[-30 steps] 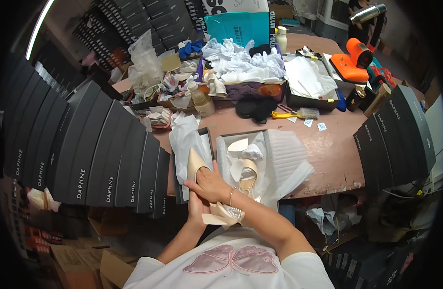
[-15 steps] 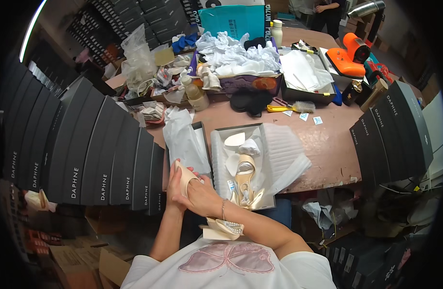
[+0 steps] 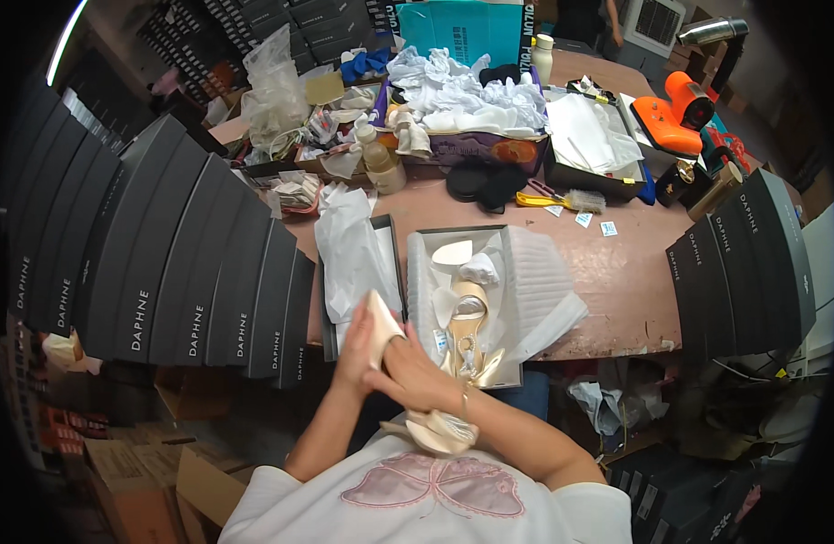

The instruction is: Pack finished high-heeled shoes into boxes using protective wrapping and tissue paper.

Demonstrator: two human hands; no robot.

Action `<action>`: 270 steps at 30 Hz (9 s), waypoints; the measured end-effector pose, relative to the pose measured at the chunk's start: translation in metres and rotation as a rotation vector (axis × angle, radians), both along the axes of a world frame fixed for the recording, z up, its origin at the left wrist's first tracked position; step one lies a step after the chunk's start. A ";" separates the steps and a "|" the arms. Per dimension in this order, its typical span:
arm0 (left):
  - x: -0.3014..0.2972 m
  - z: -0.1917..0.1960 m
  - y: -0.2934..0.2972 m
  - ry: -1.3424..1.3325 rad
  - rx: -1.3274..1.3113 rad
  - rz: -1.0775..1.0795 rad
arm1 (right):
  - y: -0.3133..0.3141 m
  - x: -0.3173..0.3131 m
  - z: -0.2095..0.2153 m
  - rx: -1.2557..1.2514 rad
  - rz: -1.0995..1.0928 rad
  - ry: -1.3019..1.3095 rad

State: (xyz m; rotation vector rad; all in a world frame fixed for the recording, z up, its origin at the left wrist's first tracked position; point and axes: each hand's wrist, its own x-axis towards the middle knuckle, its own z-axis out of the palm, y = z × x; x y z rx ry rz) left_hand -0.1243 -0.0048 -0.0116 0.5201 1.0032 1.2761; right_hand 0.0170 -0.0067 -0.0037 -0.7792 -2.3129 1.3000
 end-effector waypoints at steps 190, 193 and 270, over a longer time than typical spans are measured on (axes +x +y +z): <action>0.038 0.055 0.034 -0.481 -0.069 -0.679 | 0.009 0.141 0.042 -0.913 -0.567 0.837; 0.039 0.055 0.033 -0.534 -0.065 -0.684 | 0.019 0.171 0.040 -0.679 -0.727 0.733; -0.067 0.050 -0.042 -0.237 0.200 0.260 | -0.011 0.032 0.007 -1.069 -0.638 0.989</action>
